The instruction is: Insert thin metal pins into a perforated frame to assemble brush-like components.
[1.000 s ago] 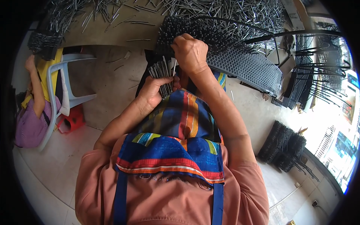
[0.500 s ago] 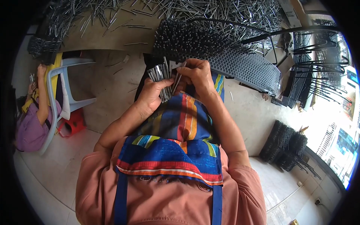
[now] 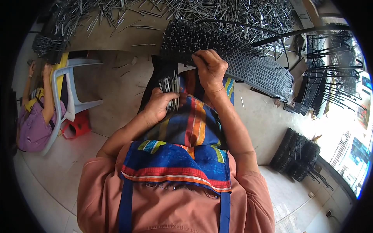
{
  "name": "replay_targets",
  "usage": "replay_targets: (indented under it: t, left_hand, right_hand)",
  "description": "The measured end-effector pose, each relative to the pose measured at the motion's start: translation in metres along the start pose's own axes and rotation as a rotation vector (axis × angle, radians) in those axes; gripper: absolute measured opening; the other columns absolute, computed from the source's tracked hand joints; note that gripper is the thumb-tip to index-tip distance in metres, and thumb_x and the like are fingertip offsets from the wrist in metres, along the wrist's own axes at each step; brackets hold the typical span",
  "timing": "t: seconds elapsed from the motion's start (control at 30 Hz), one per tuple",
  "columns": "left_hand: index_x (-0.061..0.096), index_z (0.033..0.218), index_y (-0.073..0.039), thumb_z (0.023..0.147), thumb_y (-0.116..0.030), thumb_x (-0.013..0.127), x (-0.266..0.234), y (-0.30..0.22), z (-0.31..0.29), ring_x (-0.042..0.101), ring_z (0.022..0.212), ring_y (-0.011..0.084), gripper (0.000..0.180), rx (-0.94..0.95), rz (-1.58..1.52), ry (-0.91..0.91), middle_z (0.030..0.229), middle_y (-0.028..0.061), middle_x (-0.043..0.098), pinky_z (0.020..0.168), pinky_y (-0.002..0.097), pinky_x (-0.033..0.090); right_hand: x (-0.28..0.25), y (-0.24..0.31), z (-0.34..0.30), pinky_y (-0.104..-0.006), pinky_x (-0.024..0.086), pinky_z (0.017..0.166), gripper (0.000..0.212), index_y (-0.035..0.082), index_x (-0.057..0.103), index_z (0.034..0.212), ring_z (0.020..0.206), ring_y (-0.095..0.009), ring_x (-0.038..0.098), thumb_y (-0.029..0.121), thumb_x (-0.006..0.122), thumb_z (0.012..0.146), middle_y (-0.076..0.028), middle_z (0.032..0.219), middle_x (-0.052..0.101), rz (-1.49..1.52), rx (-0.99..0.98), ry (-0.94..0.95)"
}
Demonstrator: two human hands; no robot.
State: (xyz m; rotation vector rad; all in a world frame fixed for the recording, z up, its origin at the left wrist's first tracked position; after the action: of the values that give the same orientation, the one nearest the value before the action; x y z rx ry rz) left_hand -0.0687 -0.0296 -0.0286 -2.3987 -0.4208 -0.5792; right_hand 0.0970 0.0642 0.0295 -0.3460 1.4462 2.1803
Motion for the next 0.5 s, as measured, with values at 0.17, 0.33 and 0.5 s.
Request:
replay_targets:
  t: [0.17, 0.33, 0.5]
  left_hand:
    - [0.066, 0.099, 0.0, 0.081, 0.004, 0.061, 0.003, -0.004, 0.003, 0.069, 0.068, 0.0212, 0.019, 0.04, -0.037, -0.045, 0.08, 0.0124, 0.07, 0.056, 0.0315, 0.054]
    - [0.066, 0.097, 0.006, 0.082, 0.003, 0.064, 0.003, -0.008, 0.007, 0.07, 0.069, 0.0225, 0.016, -0.008, -0.062, -0.04, 0.085, 0.0148, 0.071, 0.058, 0.0313, 0.055]
    - [0.066, 0.097, 0.007, 0.082, 0.002, 0.065, 0.007, -0.011, 0.012, 0.071, 0.073, 0.0235, 0.015, -0.034, -0.144, -0.017, 0.087, 0.0158, 0.071, 0.061, 0.0323, 0.058]
  right_hand:
    - [0.009, 0.013, 0.002, -0.0242, 0.045, 0.055, 0.012, 0.002, 0.071, 0.083, 0.06, -0.012, 0.059, -0.002, 0.075, 0.072, -0.006, 0.072, 0.063, -0.117, 0.036, 0.026]
    - [0.011, 0.01, 0.012, -0.0268, 0.046, 0.055, 0.009, 0.001, 0.071, 0.082, 0.06, -0.015, 0.062, 0.0, 0.073, 0.073, -0.008, 0.072, 0.065, -0.101, -0.035, 0.021]
    - [0.009, 0.012, 0.018, -0.0286, 0.048, 0.057, 0.008, 0.002, 0.071, 0.083, 0.062, -0.019, 0.064, 0.003, 0.073, 0.075, -0.01, 0.074, 0.065, -0.128, -0.026, 0.118]
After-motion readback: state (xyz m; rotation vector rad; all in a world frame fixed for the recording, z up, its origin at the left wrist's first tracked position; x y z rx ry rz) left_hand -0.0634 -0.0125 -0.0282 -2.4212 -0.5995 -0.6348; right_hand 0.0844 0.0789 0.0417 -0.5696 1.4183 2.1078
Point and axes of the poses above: each hand's wrist, its own z-axis towards the middle knuckle, its own x-axis out of the palm, y = z × x, the point moved 4 cm from there along z, towards the middle knuckle
